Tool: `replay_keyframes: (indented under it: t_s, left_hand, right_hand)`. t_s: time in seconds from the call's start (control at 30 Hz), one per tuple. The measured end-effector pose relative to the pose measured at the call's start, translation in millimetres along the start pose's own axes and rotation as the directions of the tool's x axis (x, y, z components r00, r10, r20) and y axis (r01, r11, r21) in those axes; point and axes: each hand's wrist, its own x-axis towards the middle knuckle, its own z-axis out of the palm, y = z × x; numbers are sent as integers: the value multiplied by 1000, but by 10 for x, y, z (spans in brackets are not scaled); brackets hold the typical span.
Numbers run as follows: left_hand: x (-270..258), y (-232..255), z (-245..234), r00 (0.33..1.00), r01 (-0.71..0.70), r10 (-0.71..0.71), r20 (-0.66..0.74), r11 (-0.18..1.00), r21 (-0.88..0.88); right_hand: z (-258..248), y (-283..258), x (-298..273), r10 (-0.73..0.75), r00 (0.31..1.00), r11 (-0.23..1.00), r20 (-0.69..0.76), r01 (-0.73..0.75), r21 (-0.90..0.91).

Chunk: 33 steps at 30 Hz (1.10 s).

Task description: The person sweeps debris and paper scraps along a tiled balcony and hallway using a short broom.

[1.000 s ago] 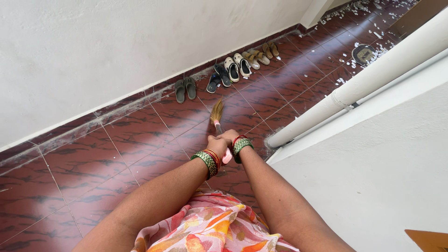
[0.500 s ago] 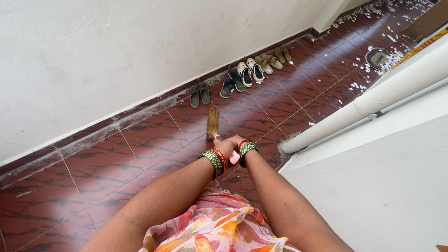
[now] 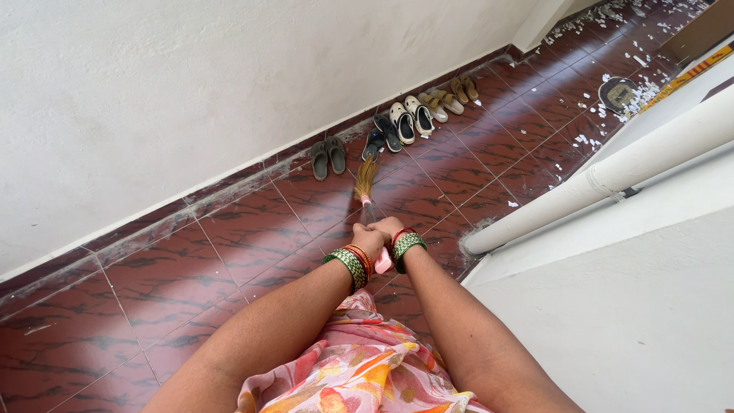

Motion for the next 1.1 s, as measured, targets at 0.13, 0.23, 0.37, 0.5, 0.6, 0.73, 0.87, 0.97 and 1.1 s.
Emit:
replay_keyframes:
  t_s: [0.13, 0.23, 0.37, 0.5, 0.6, 0.73, 0.87, 0.97, 1.1]
  left_hand:
    - [159, -30, 57, 986, 162, -163, -44, 987, -22]
    - [641, -208, 137, 977, 151, -143, -160, 988, 37]
    - [1234, -372, 213, 963, 160, -140, -231, 985, 70]
    - [1174, -46, 305, 980, 169, -158, -120, 981, 95]
    - [929, 353, 379, 982, 188, -186, -33, 973, 130]
    - [946, 633, 464, 986, 148, -161, 44, 965, 217]
    - [1284, 524, 506, 997, 44, -59, 58, 971, 236]
    - [1379, 475, 553, 997, 48, -60, 56, 982, 185]
    - [1307, 611, 601, 997, 71, -77, 10, 960, 269]
  right_hand:
    - [16, 133, 322, -320, 926, 735, 199, 376, -565]
    - [43, 167, 500, -319, 912, 678, 257, 409, -610]
    - [8, 110, 662, -189, 960, 863, 207, 263, -431]
    - [-200, 82, 741, -55, 995, 985, 87, 68, -161]
    - [-389, 41, 742, 28, 1000, 999, 12, -28, 25]
    - [-631, -54, 725, 98, 994, 977, -52, -87, 194]
    - [-775, -131, 752, 139, 987, 953, -75, -112, 283]
    - [-828, -134, 816, 152, 987, 941, -48, -130, 312]
    - [-853, -141, 937, 166, 986, 923, -5, -153, 353]
